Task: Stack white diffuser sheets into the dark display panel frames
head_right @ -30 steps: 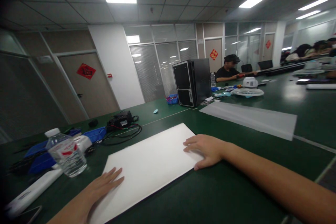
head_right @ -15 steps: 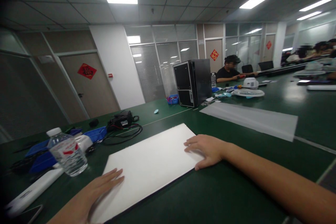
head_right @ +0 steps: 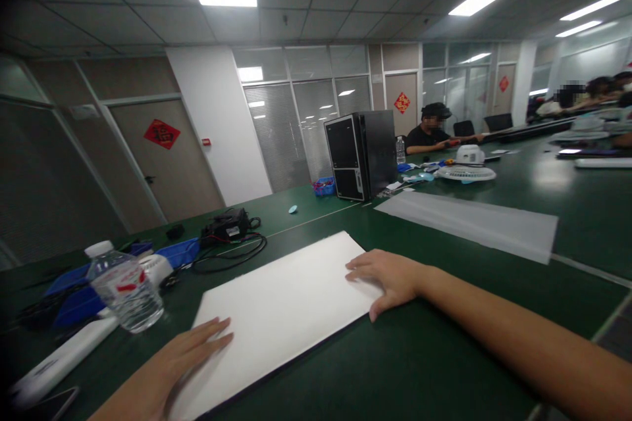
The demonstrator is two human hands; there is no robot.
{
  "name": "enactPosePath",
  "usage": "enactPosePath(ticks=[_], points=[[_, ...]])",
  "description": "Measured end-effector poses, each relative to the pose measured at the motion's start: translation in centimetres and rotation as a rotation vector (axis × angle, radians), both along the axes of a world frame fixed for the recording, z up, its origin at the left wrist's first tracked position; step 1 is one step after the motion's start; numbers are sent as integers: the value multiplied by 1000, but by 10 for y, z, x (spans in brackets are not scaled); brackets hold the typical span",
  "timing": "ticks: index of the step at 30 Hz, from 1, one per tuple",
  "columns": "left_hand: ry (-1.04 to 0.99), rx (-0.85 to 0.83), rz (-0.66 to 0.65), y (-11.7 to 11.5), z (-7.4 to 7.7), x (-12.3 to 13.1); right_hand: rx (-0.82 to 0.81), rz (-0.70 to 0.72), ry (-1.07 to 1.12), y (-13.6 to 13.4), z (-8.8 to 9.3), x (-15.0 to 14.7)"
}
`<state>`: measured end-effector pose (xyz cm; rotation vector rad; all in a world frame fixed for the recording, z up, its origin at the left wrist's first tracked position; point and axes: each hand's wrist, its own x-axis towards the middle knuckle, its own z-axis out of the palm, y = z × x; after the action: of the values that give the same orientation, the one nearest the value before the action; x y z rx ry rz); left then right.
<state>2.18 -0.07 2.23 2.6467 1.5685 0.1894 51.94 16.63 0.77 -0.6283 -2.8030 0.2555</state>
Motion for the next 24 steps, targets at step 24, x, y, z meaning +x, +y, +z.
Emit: enactPosePath(ticks=[24], points=[[-101, 157, 540, 25, -40, -42, -82, -564, 79, 39, -16, 42]])
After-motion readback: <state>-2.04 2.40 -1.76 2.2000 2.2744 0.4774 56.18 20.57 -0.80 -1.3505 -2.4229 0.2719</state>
